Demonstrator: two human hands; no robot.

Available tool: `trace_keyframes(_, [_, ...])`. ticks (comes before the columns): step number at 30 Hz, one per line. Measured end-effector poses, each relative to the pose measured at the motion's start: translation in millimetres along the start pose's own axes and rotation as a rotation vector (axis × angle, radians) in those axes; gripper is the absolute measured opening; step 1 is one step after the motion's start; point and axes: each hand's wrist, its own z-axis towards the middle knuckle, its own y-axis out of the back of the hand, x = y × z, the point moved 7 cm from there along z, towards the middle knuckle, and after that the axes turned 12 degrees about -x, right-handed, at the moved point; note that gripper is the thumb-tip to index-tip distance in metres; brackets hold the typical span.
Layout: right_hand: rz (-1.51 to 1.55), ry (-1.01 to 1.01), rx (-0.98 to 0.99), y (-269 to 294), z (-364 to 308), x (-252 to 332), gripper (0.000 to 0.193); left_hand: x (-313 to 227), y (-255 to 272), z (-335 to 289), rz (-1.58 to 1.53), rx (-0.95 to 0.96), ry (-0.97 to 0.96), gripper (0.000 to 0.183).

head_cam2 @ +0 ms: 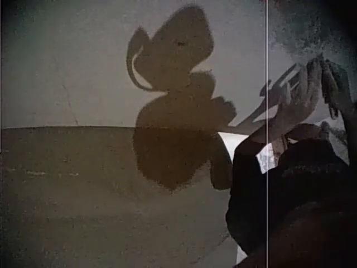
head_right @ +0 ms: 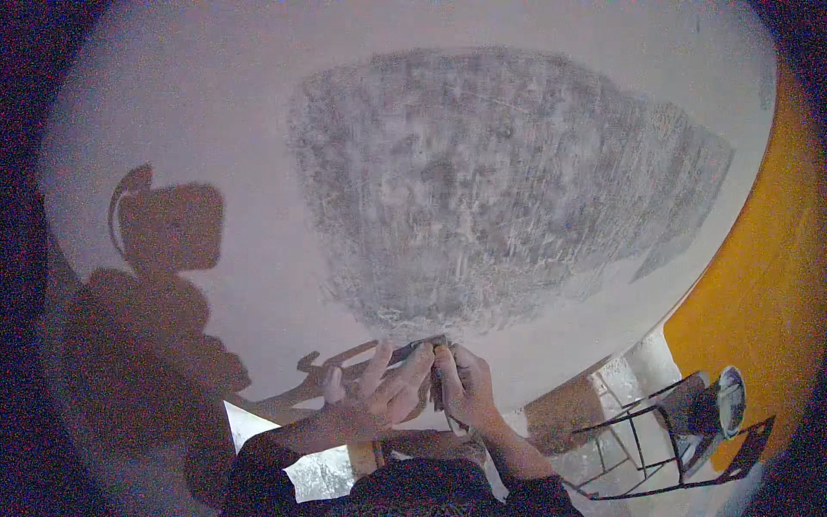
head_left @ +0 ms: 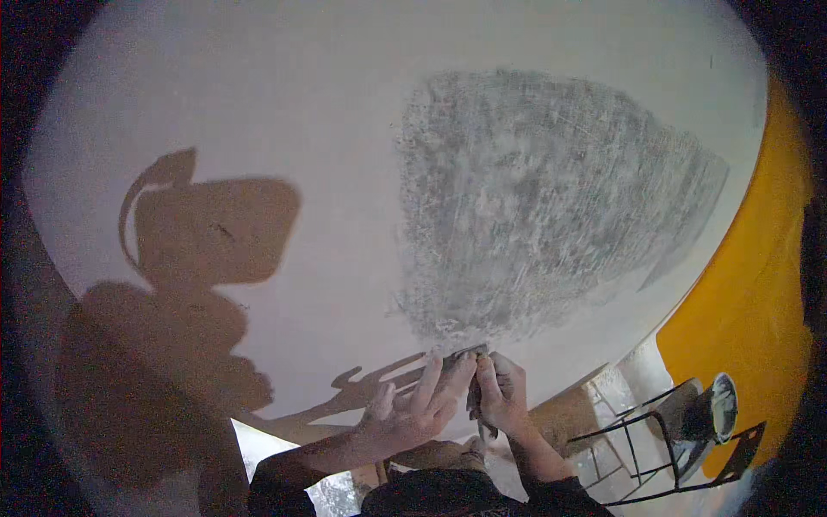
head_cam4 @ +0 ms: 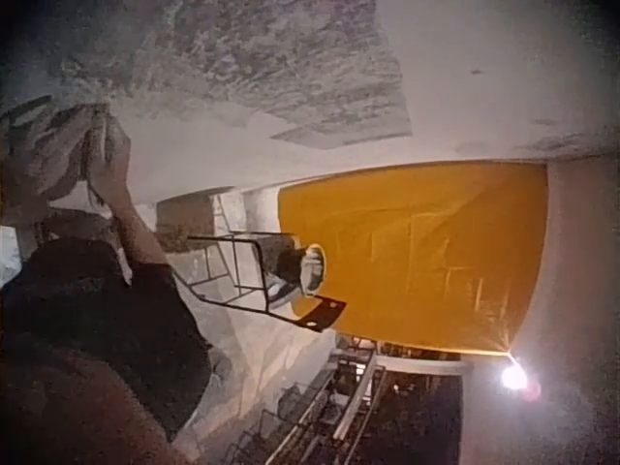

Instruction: The recorder applies wall putty or filler to a surface using a putty knife or scraper.

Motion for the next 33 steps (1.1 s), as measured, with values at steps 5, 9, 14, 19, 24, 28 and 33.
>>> trace_keyframes(5, [-0.086, -0.038, -0.075, 1.7, 8.0, -1.1, 0.033, -1.7, -1.5, -7.7, -0.016, 0.01, 0.03, 0.039])
trace_keyframes(9, [-0.009, -0.255, -0.011, 2.3, -1.0, -7.7, 0.033, -6.5, -3.7, -11.7, -0.11, 0.013, 0.041, 0.04])
trace_keyframes(14, [-0.169, -0.056, -0.044, 6.2, 9.2, -3.2, 0.029, -7.7, -9.1, -13.0, -0.026, 0.094, -0.017, 0.041])
trace_keyframes(19, [-0.088, 0.048, -0.021, 2.7, 11.3, -4.7, 0.03, -5.7, -4.2, -11.3, -0.027, 0.059, -0.08, 0.046])
trace_keyframes(24, [-0.122, 0.016, -0.004, 4.2, 10.6, -1.0, 0.027, -6.0, -11.6, -7.1, -0.1, 0.16, -0.057, 0.048])
trace_keyframes(28, [-0.081, -0.159, -0.01, 6.0, 6.4, -7.1, 0.028, 2.2, 3.5, -5.4, 0.023, -0.017, 0.027, 0.046])
trace_keyframes(33, [-0.145, -0.006, 0.011, 6.5, 10.6, 3.8, 0.03, -12.3, -15.2, -15.6, -0.235, 0.185, 0.006, 0.046])
